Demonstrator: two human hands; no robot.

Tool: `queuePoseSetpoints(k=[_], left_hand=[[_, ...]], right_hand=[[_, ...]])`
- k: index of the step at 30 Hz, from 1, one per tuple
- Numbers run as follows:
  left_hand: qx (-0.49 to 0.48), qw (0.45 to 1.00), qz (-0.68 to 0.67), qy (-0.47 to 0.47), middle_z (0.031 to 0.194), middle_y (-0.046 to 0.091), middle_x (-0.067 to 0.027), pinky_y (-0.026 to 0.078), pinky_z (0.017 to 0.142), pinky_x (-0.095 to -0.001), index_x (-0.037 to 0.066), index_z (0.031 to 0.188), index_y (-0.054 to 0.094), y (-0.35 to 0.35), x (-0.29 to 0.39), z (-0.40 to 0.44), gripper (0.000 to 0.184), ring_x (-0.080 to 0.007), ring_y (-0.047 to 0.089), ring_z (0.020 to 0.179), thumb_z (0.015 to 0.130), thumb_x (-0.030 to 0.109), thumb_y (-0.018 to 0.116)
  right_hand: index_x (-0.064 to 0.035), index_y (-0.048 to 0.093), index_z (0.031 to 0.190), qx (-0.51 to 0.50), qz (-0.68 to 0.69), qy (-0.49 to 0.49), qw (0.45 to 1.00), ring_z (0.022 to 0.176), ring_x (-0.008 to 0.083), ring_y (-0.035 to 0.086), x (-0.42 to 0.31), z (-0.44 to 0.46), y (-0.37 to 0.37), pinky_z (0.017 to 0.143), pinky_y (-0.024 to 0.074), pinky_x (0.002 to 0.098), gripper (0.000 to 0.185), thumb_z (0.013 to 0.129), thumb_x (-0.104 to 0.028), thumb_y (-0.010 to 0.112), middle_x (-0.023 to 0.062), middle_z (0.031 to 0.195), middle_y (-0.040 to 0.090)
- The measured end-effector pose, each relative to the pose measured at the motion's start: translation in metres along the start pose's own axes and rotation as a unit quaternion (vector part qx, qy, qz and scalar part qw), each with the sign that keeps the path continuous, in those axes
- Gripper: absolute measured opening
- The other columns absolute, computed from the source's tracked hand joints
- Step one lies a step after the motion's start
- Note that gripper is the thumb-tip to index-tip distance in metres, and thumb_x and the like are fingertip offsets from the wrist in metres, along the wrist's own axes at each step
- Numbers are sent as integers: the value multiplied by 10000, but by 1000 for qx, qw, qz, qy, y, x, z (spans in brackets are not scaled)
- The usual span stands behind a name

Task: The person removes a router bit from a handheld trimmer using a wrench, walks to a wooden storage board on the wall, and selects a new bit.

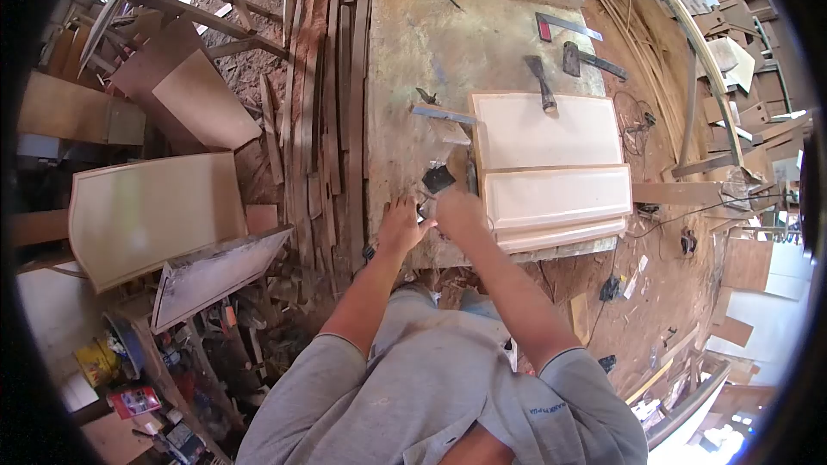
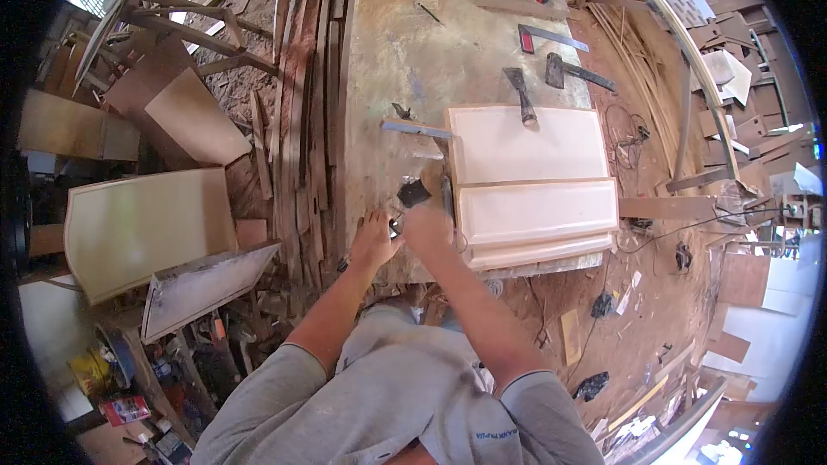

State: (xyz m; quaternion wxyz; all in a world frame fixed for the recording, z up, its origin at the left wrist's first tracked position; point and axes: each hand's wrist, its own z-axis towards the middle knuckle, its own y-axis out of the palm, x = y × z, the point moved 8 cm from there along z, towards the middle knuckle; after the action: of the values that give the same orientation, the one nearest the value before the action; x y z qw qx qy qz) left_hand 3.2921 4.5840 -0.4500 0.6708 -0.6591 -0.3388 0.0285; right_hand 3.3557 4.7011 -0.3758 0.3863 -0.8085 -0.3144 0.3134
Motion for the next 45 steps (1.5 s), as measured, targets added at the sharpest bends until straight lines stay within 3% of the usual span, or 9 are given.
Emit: queuePoseSetpoints(k=[3,6,12,21,27,30,33,39,45], left_hand=[[-2,1000,-9,-7,1211,640,-171,470,1036,-510,-25,1241,578,3,0,1,786,-373,579,1209,821,601,799],[-2,1000,7,-12,1216,641,-168,470,1033,-506,-32,1262,578,4,-1,3,812,-368,577,1217,829,624,783],[-47,998,-2,-38,1288,626,-185,445,1100,-509,-40,1296,572,8,-5,4,823,-379,547,1289,856,629,760],[-21,999,8,-38,1242,625,-188,448,1086,-503,-3,1242,587,2,0,3,720,-380,564,1253,830,539,823],[-18,999,8,-28,1263,620,-197,443,1093,-505,-15,1259,578,3,-1,3,746,-381,561,1263,828,540,827],[-39,998,-10,-39,1284,611,-202,443,1089,-517,-23,1271,572,0,1,4,748,-387,553,1271,836,530,825],[-37,999,5,-28,1288,599,-174,438,1079,-504,-7,1313,569,-1,1,4,741,-363,546,1274,857,527,803],[-44,998,35,-22,1278,596,-161,439,1057,-510,-8,1319,569,-4,4,4,758,-347,551,1255,863,559,779],[-59,998,17,-23,1259,605,-170,455,1030,-531,-16,1291,568,3,-2,8,736,-354,557,1239,853,531,793]], right_hand=[[-10,716,1003,201,15,-61,978,860,391,760,15,-5,-8,785,601,512,227,927,-224,716,186,933,762],[-11,686,1030,71,33,8,997,840,395,757,28,-9,19,751,607,502,180,916,-150,688,201,956,750],[-28,627,1081,102,-5,-91,991,820,395,749,14,-23,57,715,604,491,188,895,-57,634,198,958,724],[-38,580,1041,147,74,-102,981,881,412,730,23,-24,86,740,587,525,122,963,-132,578,241,1007,692],[-21,603,1103,78,290,76,951,913,494,701,58,6,128,833,549,607,243,974,-227,599,289,1060,686],[-27,626,1135,25,152,-32,988,941,497,705,86,53,223,849,557,583,246,976,-215,615,284,1047,689],[-13,632,1135,53,128,81,987,967,457,720,48,7,99,849,576,545,265,939,-190,650,242,1060,703],[-16,615,1187,79,28,-35,996,1278,415,582,27,17,90,1044,509,496,320,913,-163,692,240,1254,626],[-2,497,1512,119,34,-47,991,1555,438,291,20,20,81,1279,289,501,626,962,-226,694,286,1615,367]])
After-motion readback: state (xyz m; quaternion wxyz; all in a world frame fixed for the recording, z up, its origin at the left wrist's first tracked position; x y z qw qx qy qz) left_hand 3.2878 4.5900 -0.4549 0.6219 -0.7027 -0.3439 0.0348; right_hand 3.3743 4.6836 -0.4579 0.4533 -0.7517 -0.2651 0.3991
